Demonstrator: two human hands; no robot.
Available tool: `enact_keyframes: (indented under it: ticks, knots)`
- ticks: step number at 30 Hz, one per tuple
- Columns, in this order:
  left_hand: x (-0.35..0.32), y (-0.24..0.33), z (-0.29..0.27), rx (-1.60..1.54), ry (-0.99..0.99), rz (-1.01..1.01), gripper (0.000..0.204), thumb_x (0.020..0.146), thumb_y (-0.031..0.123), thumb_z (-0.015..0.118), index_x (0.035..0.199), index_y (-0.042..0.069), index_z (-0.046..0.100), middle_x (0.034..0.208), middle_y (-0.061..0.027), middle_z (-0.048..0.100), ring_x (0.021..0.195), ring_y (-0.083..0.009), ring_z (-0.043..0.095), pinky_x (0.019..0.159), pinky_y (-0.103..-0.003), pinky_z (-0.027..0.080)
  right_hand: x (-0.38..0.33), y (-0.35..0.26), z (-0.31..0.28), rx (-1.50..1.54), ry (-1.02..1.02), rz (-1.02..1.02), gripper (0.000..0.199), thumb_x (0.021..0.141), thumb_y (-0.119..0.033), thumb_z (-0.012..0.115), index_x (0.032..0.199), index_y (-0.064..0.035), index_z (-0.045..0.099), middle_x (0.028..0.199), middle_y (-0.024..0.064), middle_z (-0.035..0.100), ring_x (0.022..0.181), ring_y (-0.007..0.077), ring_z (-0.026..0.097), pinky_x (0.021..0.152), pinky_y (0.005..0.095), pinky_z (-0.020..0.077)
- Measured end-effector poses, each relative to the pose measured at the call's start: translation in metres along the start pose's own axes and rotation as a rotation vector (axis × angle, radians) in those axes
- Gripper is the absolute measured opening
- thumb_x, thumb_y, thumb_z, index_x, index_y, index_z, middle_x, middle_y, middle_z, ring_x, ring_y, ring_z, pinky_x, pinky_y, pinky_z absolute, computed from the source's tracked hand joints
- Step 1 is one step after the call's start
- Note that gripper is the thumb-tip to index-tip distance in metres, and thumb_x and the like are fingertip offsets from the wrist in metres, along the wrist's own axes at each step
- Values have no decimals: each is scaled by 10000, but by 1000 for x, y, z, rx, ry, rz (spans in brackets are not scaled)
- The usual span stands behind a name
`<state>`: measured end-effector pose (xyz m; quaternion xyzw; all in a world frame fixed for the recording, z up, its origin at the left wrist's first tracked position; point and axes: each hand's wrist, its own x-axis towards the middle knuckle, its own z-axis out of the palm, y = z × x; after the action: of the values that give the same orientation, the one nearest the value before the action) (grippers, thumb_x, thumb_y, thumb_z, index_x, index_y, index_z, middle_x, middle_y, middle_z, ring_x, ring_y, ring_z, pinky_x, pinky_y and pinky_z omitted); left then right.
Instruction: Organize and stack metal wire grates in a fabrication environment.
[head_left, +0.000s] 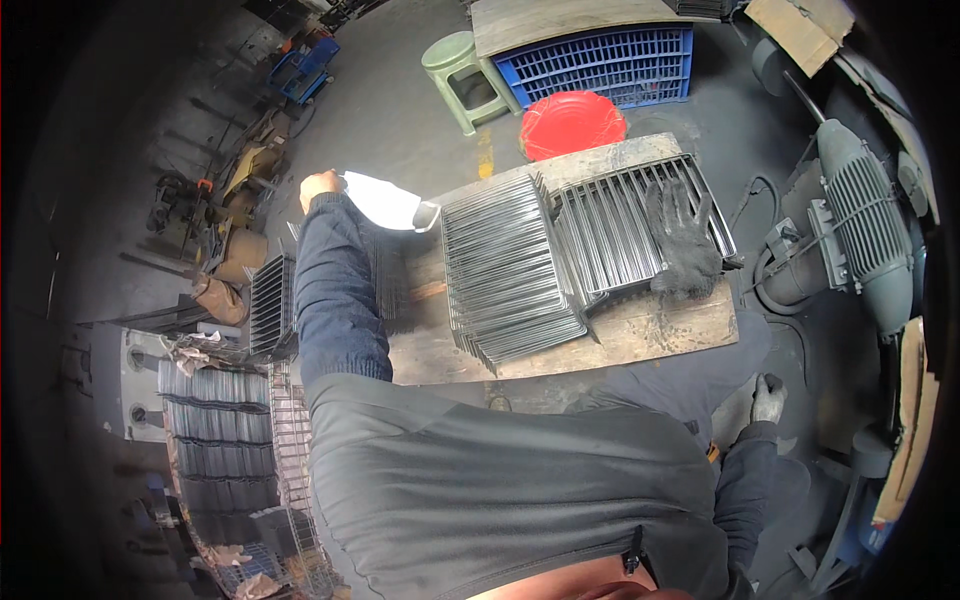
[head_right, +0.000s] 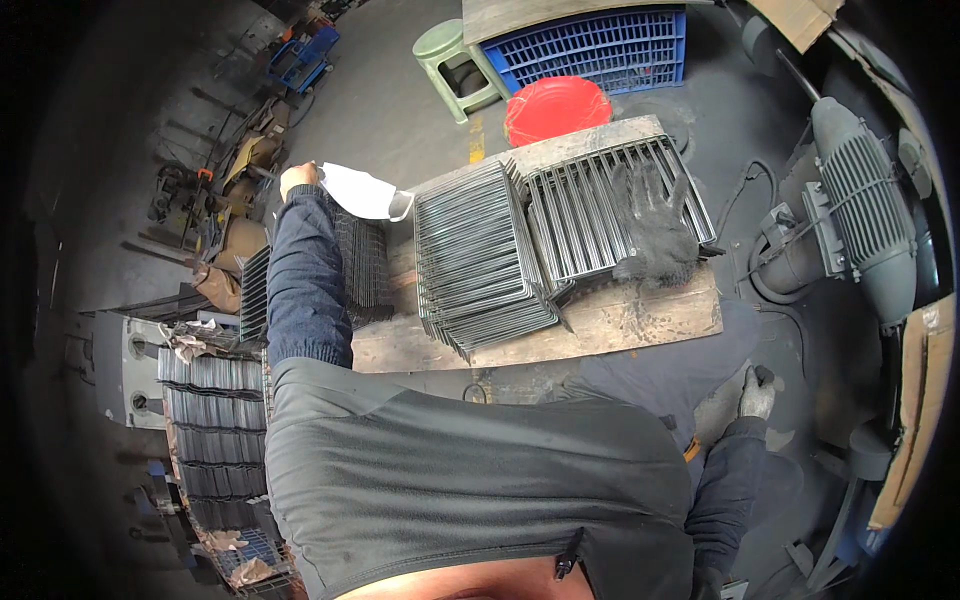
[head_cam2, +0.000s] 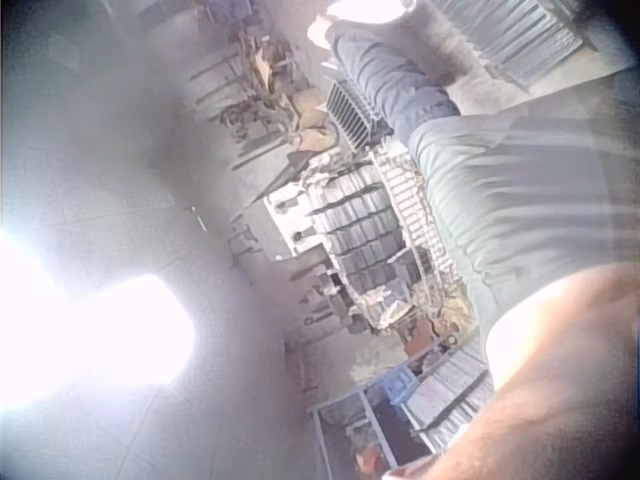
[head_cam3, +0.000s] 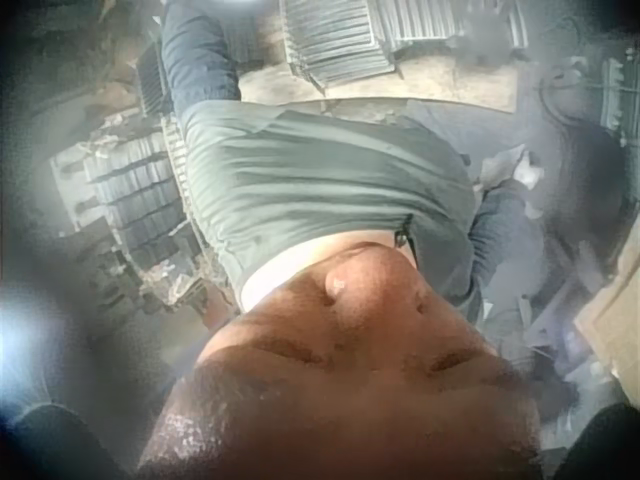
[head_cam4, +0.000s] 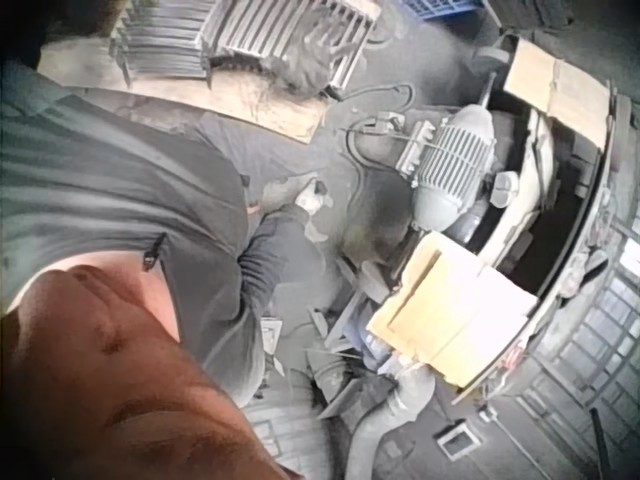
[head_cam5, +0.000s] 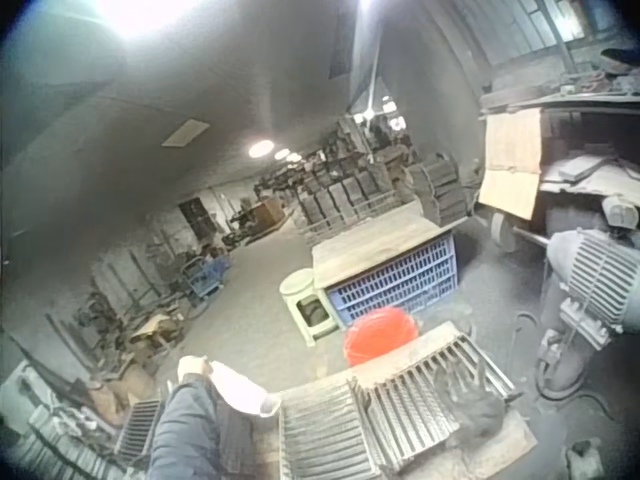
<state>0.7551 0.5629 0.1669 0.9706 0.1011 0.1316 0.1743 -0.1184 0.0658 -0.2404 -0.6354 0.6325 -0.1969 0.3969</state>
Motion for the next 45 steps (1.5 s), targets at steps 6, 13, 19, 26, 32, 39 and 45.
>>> enact_keyframes:
  ticks: [6, 13, 19, 26, 32, 39, 45]
  knots:
    - [55, -67, 11, 233, -30, 96, 447, 930, 321, 640, 1222, 14, 782, 1341, -213, 731, 1276, -365, 694, 1076, -438, 526, 18, 1, 19, 28, -114, -6, 415, 1011, -269, 744, 1281, 39, 684, 1211, 177, 742, 1120, 278, 691, 1015, 397, 522]
    - [36, -66, 27, 336, -123, 217, 471, 981, 387, 610, 1228, 25, 782, 1356, -210, 723, 1317, -378, 667, 1096, -444, 515, 17, 4, 16, -25, -88, -25, 434, 1010, -292, 749, 1273, 49, 690, 1247, 200, 740, 1165, 306, 692, 1045, 409, 513]
    - [-17, -34, 10, 201, -74, 58, 413, 950, 441, 746, 1256, 169, 804, 1337, -102, 762, 1275, -333, 704, 1077, -488, 520, 15, 6, 14, -77, -118, 54, 502, 996, -362, 750, 1302, 32, 698, 1268, 224, 739, 1205, 343, 685, 1072, 428, 504]
    - [-14, -66, -9, -1, -12, -19, 378, 917, 420, 805, 1232, 212, 793, 1274, -44, 791, 1218, -265, 729, 1049, -497, 510, 18, -6, 20, -106, -144, 8, 492, 993, -326, 748, 1327, 30, 686, 1287, 227, 737, 1234, 350, 680, 1085, 432, 499]
    - [-94, -1, -32, -140, 252, 210, 369, 915, 444, 793, 1157, 166, 791, 1178, -64, 810, 1166, -281, 744, 1007, -465, 538, 12, 26, 13, -64, -9, -161, 424, 991, -282, 749, 1294, 8, 685, 997, 113, 728, 750, 172, 590, 710, 364, 505]
    - [-200, -11, -12, 898, -227, 871, 623, 786, 242, 836, 1384, 216, 664, 1452, -75, 658, 1358, -281, 621, 1202, -583, 366, 3, -21, 3, -99, -160, -99, 464, 1009, -312, 723, 1325, 25, 678, 1335, 240, 722, 1287, 365, 664, 1116, 441, 480]
    - [-172, -62, 70, 976, -64, 1074, 420, 1050, 222, 513, 1461, 206, 600, 1596, -138, 529, 1530, -367, 452, 1260, -710, 202, 4, -16, 12, -88, -172, -86, 435, 987, -295, 747, 1302, 1, 692, 1226, 203, 748, 1125, 295, 671, 998, 409, 507]
